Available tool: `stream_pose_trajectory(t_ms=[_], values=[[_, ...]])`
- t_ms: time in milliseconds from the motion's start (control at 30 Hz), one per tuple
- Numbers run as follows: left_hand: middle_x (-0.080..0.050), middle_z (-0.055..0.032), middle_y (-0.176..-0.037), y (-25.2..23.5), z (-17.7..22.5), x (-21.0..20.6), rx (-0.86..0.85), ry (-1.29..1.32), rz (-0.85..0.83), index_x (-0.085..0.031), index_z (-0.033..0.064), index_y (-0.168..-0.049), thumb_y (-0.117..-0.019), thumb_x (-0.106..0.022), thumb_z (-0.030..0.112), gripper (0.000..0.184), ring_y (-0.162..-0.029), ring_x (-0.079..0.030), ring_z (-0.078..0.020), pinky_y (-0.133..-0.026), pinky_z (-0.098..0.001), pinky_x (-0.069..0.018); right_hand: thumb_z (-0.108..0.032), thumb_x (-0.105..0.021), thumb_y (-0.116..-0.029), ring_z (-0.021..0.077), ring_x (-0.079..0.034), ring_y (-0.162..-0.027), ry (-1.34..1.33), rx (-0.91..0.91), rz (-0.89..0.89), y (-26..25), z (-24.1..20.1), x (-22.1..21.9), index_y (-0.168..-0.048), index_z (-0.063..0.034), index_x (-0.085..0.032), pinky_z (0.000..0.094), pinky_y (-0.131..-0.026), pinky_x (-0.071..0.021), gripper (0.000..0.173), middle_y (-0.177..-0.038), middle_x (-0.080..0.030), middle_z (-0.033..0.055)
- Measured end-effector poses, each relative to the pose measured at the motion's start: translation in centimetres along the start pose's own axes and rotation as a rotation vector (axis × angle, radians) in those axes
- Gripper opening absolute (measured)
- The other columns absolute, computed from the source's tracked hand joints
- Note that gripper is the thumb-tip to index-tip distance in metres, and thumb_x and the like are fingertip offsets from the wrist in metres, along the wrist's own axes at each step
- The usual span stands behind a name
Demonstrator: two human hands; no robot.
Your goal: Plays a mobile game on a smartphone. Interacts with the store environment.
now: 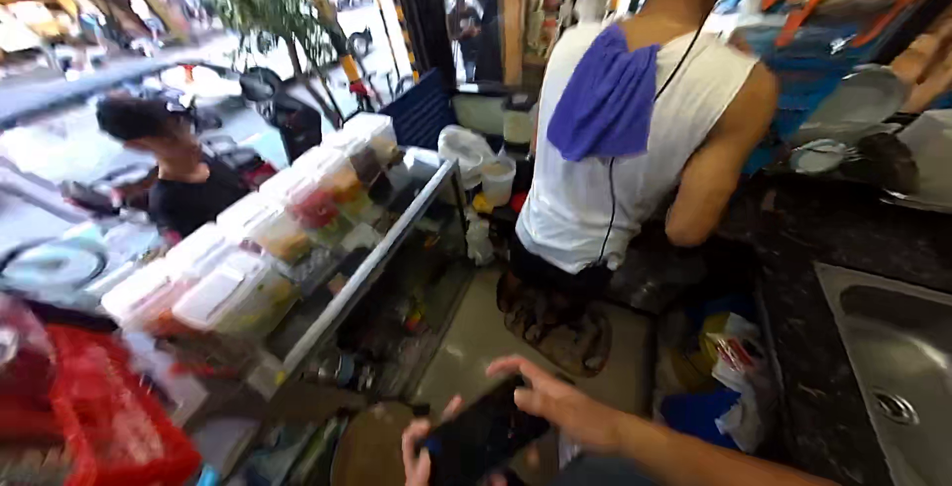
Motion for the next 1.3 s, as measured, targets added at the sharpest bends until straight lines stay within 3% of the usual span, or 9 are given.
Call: stream_pose_trajectory(t_ms=[67,167,300,400,500,567,967,1200,1300], values=[[-0.064,-0.0165,-0.137,-0.5,0.5,-1.2,-0.03,-0.015,0.026,-0.062,0.0247,-0.129,-0.1007,-0.056,0.04,0.033,-0.105,-0.073,-0.0365,-0.057,-0.0455,-0.0629,-0.052,-0.052,-0.1027,0.0166,-0.062,-0.119,0.059,0.12,0.013,0.2,-1.9,1.4,-0.153,-0.0107,-0.037,0.0387,-0.096,-0.0571,0.066,-0.14,-0.057,0.0068],[-0.06,-0.0215,-0.14,-2.5,1.9,-3.8,-0.125,-0.055,-0.009,-0.059,0.0188,-0.131,-0.1013,-0.056,0.035,0.034,-0.114,-0.069,-0.0399,-0.061,-0.0471,-0.0637,-0.062,-0.051,-0.0994,0.0226,-0.065,-0.117,-0.007,0.185,0.056,-1.3,-2.4,5.0,-0.154,-0.0114,-0.03,0.0424,-0.095,-0.0573,0.077,-0.136,-0.061,0.0089],[-0.058,-0.0255,-0.14,-3.7,0.9,-7.8,-0.226,-0.082,-0.014,-0.055,0.0149,-0.13,-0.1014,-0.054,0.03,0.032,-0.116,-0.067,-0.042,-0.062,-0.046,-0.0634,-0.054,-0.055,-0.1004,0.0241,-0.06,-0.125,-0.051,0.188,-0.145,-2.7,-4.7,6.6,-0.155,-0.0144,-0.032,0.0437,-0.105,-0.0523,0.071,-0.139,-0.06,0.0119],[-0.057,-0.0265,-0.14,-3.7,-0.7,-10.3,-0.309,-0.097,0.043,-0.054,0.0145,-0.131,-0.0999,-0.056,0.028,0.034,-0.118,-0.065,-0.0425,-0.064,-0.0474,-0.0633,-0.045,-0.056,-0.1011,0.0193,-0.064,-0.115,-0.098,0.158,-0.236,-3.4,-6.1,7.9,-0.15,-0.0171,-0.043,0.0395,-0.098,-0.0564,0.058,-0.13,-0.062,0.0094],[-0.06,-0.026,-0.137,-3.7,-2.6,-11.9,-0.372,-0.142,0.135,-0.055,0.014,-0.129,-0.0997,-0.054,0.027,0.032,-0.114,-0.068,-0.0417,-0.061,-0.0483,-0.0632,-0.038,-0.052,-0.102,0.0242,-0.07,-0.103,-0.306,0.085,-0.375,-3.5,-6.2,9.6,-0.145,-0.0195,-0.047,0.0383,-0.073,-0.064,0.047,-0.125,-0.064,0.014],[-0.06,-0.0263,-0.136,-3.4,-3.8,-12.7,-0.412,-0.179,0.192,-0.054,0.014,-0.129,-0.1003,-0.053,0.027,0.032,-0.112,-0.069,-0.0412,-0.061,-0.0471,-0.0631,-0.031,-0.051,-0.1022,0.0291,-0.07,-0.102,-0.409,0.051,-0.457,-3.3,-6.0,10.7,-0.147,-0.0216,-0.044,0.0404,-0.067,-0.0641,0.046,-0.128,-0.061,0.0177],[-0.062,-0.0249,-0.133,-1.3,-9.2,-15.5,-0.551,-0.283,0.405,-0.057,0.0141,-0.128,-0.0986,-0.055,0.025,0.032,-0.109,-0.07,-0.0387,-0.062,-0.0455,-0.0632,-0.01,-0.042,-0.0982,0.0306,-0.069,-0.104,-0.474,-0.095,-0.692,-1.6,-4.8,14.8,-0.15,-0.0231,-0.038,0.0427,-0.07,-0.0638,0.054,-0.131,-0.059,0.0173],[-0.061,-0.0264,-0.133,-0.9,-11.4,-16.7,-0.581,-0.272,0.356,-0.056,0.0104,-0.129,-0.098,-0.054,0.021,0.033,-0.116,-0.067,-0.0403,-0.067,-0.0467,-0.0639,-0.016,-0.04,-0.1056,0.0287,-0.072,-0.094,-0.45,-0.134,-0.627,-0.4,-4.4,16.8,-0.14,-0.0229,-0.048,0.0406,-0.065,-0.0645,0.036,-0.121,-0.063,0.0163],[-0.061,-0.027,-0.133,-0.5,-12.2,-17.1,-0.585,-0.259,0.361,-0.056,0.01,-0.129,-0.098,-0.055,0.02,0.033,-0.115,-0.067,-0.0406,-0.066,-0.0465,-0.064,-0.008,-0.039,-0.1027,0.0281,-0.072,-0.095,-0.427,-0.132,-0.655,0.6,-4.5,17.4,-0.141,-0.0229,-0.046,0.0417,-0.068,-0.0645,0.042,-0.122,-0.062,0.0158]])
Point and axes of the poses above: each hand's wrist, its own y-axis away from the middle knuckle, its own x-axis out of the back of the hand, z = x × y, the point moved 9 cm from there along -y, towards the middle knuckle
